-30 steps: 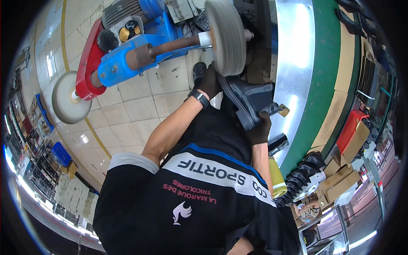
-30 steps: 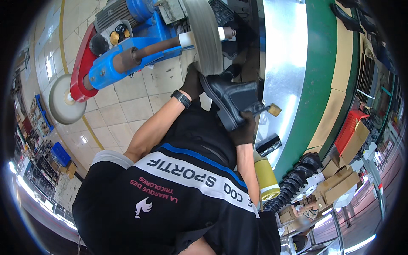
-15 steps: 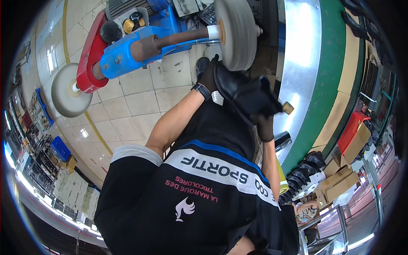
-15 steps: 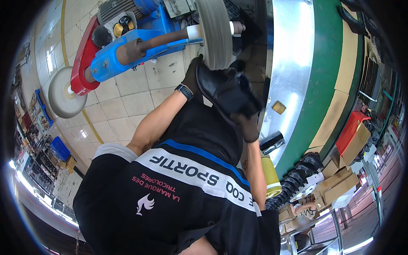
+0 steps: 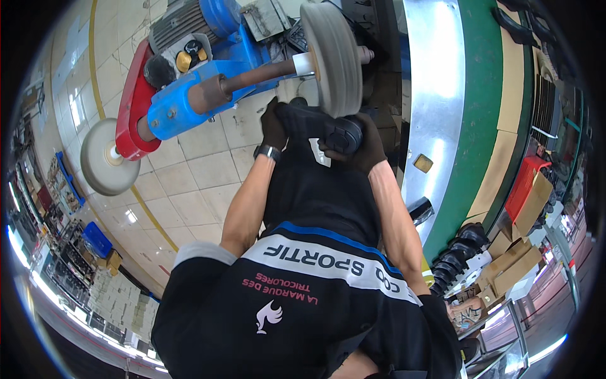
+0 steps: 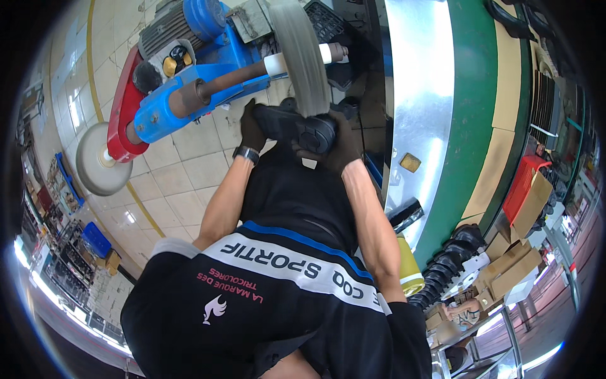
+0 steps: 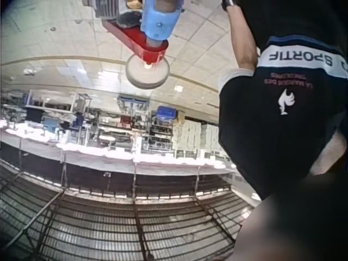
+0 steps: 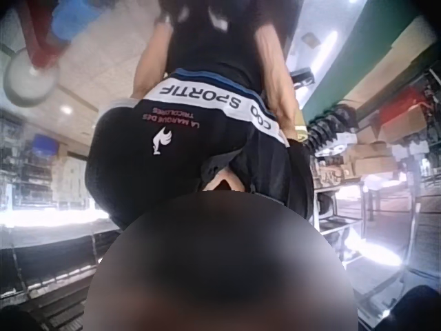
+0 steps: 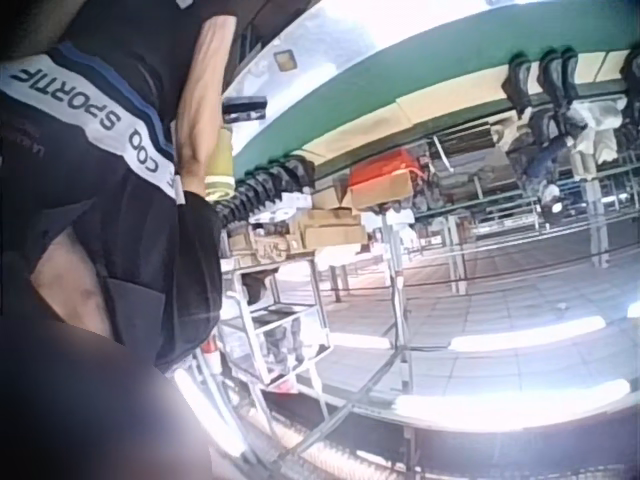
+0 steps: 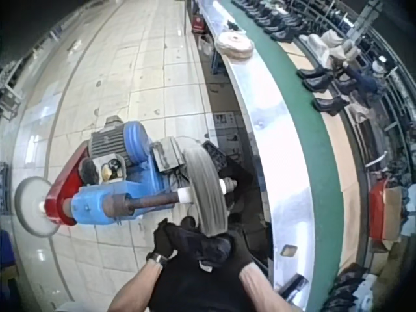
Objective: Use a buffing machine to polish the soles and sides of black leather boots.
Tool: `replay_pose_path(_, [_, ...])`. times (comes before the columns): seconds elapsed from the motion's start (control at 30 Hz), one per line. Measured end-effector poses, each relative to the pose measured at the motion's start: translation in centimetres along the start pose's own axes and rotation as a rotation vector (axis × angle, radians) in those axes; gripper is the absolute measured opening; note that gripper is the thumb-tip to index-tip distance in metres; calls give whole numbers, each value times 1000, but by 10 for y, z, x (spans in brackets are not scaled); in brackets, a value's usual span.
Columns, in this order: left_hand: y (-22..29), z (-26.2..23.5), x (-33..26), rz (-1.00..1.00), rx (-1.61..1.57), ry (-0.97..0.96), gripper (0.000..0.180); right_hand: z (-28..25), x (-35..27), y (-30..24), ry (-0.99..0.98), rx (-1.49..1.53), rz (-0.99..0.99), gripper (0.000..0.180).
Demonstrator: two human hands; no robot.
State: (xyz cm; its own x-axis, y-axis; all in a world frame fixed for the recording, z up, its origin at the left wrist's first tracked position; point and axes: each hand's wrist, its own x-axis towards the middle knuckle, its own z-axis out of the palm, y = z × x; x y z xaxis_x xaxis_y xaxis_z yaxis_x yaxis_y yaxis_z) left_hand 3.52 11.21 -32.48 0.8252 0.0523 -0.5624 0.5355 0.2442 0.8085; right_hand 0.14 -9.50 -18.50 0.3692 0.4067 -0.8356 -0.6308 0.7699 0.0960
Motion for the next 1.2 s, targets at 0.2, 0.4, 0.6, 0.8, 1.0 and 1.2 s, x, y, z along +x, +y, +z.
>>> replay_pose_path(0.2, [109,22,-55,665,1095,204,18,-13,-2,-1,225,-95,-123,35])
replay_pose_path(0.4, [164,57,-94,785,785,8,17,-12,-1,6,353,-127,-302,35])
replay_pose_path(0.6, [145,67,-101,508,753,6,20,-53,-5,9,188,-79,-499,27])
replay_pose_path(0.8, [73,46,-69,713,834,8,17,-52,-52,37,160,48,-408,34])
replay_pose_path(1.0, [73,56,-30,669,903,77,16,-22,-49,23,-76,152,-239,41])
replay_pose_path(1.2, [79,34,-34,804,1192,234,13,-1,-27,28,302,-74,-423,39])
